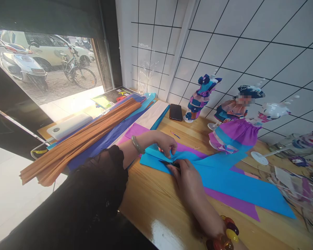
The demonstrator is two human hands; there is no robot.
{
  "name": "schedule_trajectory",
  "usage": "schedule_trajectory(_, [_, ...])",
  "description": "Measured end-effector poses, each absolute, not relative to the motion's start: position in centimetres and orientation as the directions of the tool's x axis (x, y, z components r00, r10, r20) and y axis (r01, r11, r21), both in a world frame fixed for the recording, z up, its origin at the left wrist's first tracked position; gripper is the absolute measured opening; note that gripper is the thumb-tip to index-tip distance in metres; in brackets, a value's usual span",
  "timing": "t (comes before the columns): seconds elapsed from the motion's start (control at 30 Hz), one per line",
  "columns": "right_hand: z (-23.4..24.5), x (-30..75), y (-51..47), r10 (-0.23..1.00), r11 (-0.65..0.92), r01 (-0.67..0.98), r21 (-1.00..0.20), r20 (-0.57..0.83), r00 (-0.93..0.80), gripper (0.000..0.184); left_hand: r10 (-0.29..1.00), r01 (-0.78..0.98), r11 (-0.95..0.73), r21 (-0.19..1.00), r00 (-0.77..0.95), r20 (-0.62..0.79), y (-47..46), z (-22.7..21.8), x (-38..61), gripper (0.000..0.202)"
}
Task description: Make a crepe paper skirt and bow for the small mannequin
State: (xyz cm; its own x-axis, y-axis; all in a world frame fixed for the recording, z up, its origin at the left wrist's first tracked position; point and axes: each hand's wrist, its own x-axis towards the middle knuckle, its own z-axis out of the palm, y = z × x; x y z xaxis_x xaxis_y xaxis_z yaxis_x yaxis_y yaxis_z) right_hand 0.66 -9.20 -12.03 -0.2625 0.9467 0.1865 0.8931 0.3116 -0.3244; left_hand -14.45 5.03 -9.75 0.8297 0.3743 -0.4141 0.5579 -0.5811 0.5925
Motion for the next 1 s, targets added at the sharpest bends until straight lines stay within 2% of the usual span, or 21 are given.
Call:
schedule_trajectory(0.2, [-11.8,-0.2,-9.1,0.954,0.290,0.898,-0.330,0.171,-0.245,0.029,0.357,0.533,-0.570,0.625,0.846,-0.396,4.7,-9.3,-14.5,0.038])
schedule_trajectory(0.6, [-12.3,-0.8,-8.8,0.956,0.282,0.902,-0.325,0.175,-0.236,0.030,0.348,0.546,-0.569,0.615,0.838,-0.421,3.9,-7.8,-14.7,0.035])
schedule_trajectory(1.0, [-12.1,-0.7,-8.8,0.960,0.265,0.900,-0.346,0.182,-0.212,0.028,0.354,0.554,-0.543,0.631,0.833,-0.426,4.2,-8.2,-14.8,0.040])
